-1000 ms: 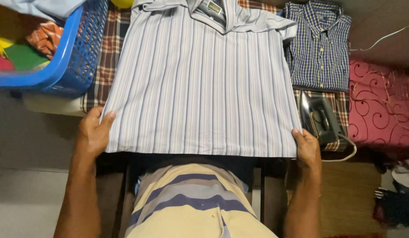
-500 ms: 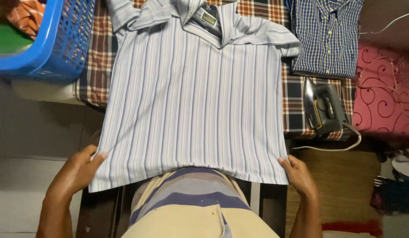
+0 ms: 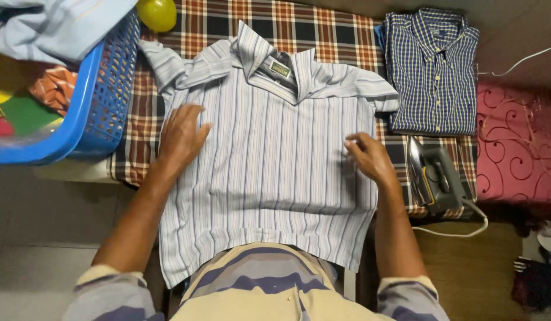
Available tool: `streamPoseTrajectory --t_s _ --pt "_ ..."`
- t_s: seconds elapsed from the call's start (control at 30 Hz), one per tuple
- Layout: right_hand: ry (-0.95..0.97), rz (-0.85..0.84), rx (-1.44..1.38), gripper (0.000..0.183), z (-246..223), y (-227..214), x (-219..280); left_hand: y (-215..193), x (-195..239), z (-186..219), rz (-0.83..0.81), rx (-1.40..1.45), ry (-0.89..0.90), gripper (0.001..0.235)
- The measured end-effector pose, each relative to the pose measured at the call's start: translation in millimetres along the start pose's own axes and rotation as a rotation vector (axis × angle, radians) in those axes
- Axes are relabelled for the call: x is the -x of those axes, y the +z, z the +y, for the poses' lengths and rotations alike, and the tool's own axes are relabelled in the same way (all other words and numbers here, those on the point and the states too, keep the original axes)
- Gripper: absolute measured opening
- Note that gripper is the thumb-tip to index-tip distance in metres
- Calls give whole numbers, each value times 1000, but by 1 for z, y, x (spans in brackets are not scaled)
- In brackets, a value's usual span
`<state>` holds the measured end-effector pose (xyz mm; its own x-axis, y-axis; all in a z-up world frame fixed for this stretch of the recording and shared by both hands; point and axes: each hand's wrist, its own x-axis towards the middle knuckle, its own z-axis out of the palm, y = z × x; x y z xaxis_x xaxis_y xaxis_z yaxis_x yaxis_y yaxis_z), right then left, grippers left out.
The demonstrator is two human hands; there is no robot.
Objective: The person irons a striped shirt laid out on a plaid surface using an electric iron. They smooth the fabric with one hand while moving the iron with the other, then flip the shirt over to iron the back side.
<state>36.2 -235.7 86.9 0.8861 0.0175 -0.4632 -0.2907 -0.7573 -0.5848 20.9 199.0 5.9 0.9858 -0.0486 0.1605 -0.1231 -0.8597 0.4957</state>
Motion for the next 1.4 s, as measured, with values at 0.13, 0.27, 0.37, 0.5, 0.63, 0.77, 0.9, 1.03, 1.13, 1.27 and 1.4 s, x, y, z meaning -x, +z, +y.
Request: streamPoseTrajectory --t_s 0.13,0.27,0.37,0.5,0.63,0.77,0.9,1.03,1.13,1.27,1.4 --pt "-14 -17 8 50 -61 13 -67 26 -69 -3 120 -207 157 70" --pt "-9 -60 97 70 -89 32 -131 46 -124 -26 39 -307 98 95" --pt "-97 -29 247 55 -88 45 -167 67 -155 -59 94 -251 58 75" --pt "21 89 -649 20 -140 3 -186 43 -203 -64 80 119 -346 30" --pt "-256 316 -899 44 -94 -16 -241 37 -215 -72 196 206 -355 37" --pt "-472 156 -33 61 -89 -9 -205 23 -208 -64 -42 177 -388 36" --pt "-738 98 511 94 -77 25 -202 1 -196 -41 -137 226 -437 42" --pt "-997 266 613 32 -75 35 -248 21 -209 -67 -18 165 -285 31" --pt "-854 542 331 13 -80 16 -287 25 -224 -72 97 124 -251 15" --pt "-659 722 318 37 -87 -13 -304 18 -225 -72 481 -267 -40 29" --pt "-631 571 408 31 -74 -19 -275 15 -189 -47 455 -564 163 30"
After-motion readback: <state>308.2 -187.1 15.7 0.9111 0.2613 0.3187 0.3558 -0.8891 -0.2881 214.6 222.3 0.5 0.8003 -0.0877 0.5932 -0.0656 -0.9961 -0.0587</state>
